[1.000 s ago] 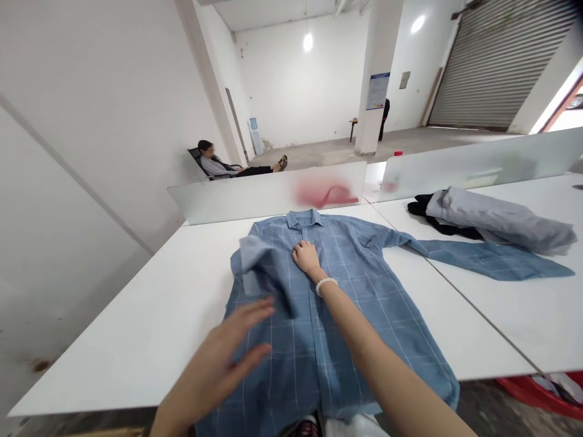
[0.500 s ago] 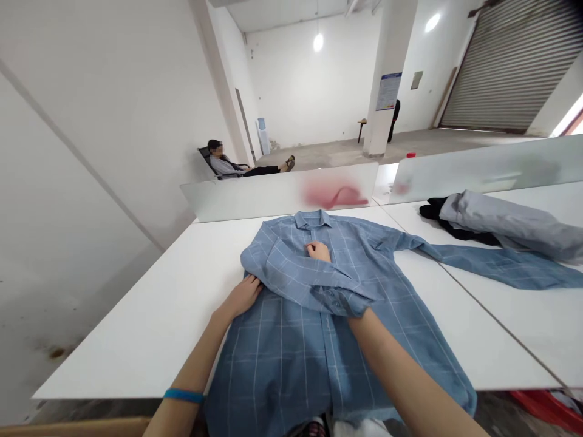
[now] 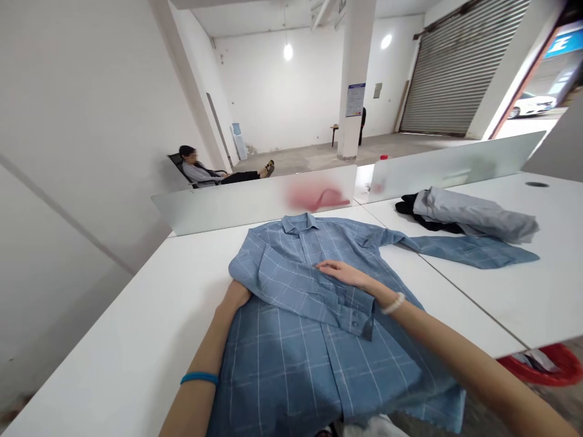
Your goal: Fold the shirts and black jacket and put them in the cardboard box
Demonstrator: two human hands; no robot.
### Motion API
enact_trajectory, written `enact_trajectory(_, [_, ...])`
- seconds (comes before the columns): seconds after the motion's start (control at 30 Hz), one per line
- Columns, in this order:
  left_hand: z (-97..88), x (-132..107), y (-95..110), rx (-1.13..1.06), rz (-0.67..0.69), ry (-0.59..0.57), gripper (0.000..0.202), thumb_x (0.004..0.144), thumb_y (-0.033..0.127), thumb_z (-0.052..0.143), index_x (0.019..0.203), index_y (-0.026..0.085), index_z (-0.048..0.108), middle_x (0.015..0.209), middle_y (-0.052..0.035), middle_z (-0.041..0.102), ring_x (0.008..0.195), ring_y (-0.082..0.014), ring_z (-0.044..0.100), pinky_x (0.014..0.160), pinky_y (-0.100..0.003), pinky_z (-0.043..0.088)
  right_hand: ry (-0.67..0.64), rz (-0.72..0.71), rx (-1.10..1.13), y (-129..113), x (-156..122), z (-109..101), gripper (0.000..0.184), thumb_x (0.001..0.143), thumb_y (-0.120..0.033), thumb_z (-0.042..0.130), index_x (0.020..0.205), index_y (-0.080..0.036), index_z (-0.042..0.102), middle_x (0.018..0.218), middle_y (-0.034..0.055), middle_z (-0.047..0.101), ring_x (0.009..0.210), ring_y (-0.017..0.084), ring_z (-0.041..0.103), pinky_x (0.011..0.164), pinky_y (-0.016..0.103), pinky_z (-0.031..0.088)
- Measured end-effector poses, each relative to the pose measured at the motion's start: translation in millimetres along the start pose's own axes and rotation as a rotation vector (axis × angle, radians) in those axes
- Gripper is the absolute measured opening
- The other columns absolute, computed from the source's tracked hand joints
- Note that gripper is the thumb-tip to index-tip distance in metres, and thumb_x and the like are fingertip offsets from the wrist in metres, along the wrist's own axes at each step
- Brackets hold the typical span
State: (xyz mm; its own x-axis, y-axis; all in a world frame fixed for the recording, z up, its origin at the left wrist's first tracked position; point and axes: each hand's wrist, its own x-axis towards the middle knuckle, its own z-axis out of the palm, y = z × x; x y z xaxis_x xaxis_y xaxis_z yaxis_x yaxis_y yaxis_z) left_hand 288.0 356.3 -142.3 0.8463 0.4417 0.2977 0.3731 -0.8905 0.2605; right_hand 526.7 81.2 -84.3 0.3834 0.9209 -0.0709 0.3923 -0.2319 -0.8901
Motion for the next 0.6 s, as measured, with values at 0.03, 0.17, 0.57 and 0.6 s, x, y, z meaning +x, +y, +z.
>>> enact_trajectory(0.03, [0.9, 2, -3, 0.01, -0.011, -0.003, 0.028, 0.074, 0.015, 0.047, 0.094, 0.011, 0.066, 0.112, -0.0124, 0.067, 0.113, -0.0296, 0.056, 0.102, -0.038, 0.041, -0.025, 0.006, -0.017, 6, -18, -4, 0.04, 0.084, -0.043, 0.054, 0.114, -0.018, 0.062, 0.103, 0.0055, 0.068, 0.091, 0.02, 0.062, 0.084, 0.034, 0.048])
enact_trajectory(0.17, [4.1, 8, -12, 0.063, -0.046, -0.006, 0.03, 0.075, 0.019, 0.046, 0.096, 0.016, 0.067, 0.111, -0.0111, 0.068, 0.116, -0.0308, 0.055, 0.106, -0.042, 0.038, 0.001, 0.028, -0.155, 24, -81, -8, 0.068, 0.075, -0.045, 0.065, 0.135, -0.021, 0.046, 0.121, 0.0072, 0.061, 0.107, 0.026, 0.058, 0.093, 0.038, 0.044])
enact_trajectory(0.57, [-7.6, 8, 0, 0.212, -0.243, 0.082, 0.036, 0.084, 0.028, 0.037, 0.091, 0.009, 0.067, 0.1, -0.0197, 0.068, 0.102, -0.0334, 0.06, 0.092, -0.047, 0.043, 0.228, 0.247, 0.282, 26, -142, -16, 0.064, 0.076, -0.058, 0.06, 0.129, -0.027, 0.042, 0.089, 0.0011, 0.063, 0.057, 0.014, 0.059, 0.049, 0.028, 0.051])
enact_trajectory(0.6, [-12.5, 7, 2, 0.215, -0.252, 0.096, 0.034, 0.084, 0.025, 0.035, 0.086, 0.012, 0.067, 0.096, -0.0168, 0.069, 0.098, -0.0308, 0.062, 0.091, -0.044, 0.044, 0.188, 0.264, 0.241, 34, -145, -18, 0.065, 0.076, -0.058, 0.06, 0.129, -0.026, 0.041, 0.088, 0.0016, 0.063, 0.053, 0.013, 0.058, 0.047, 0.028, 0.051])
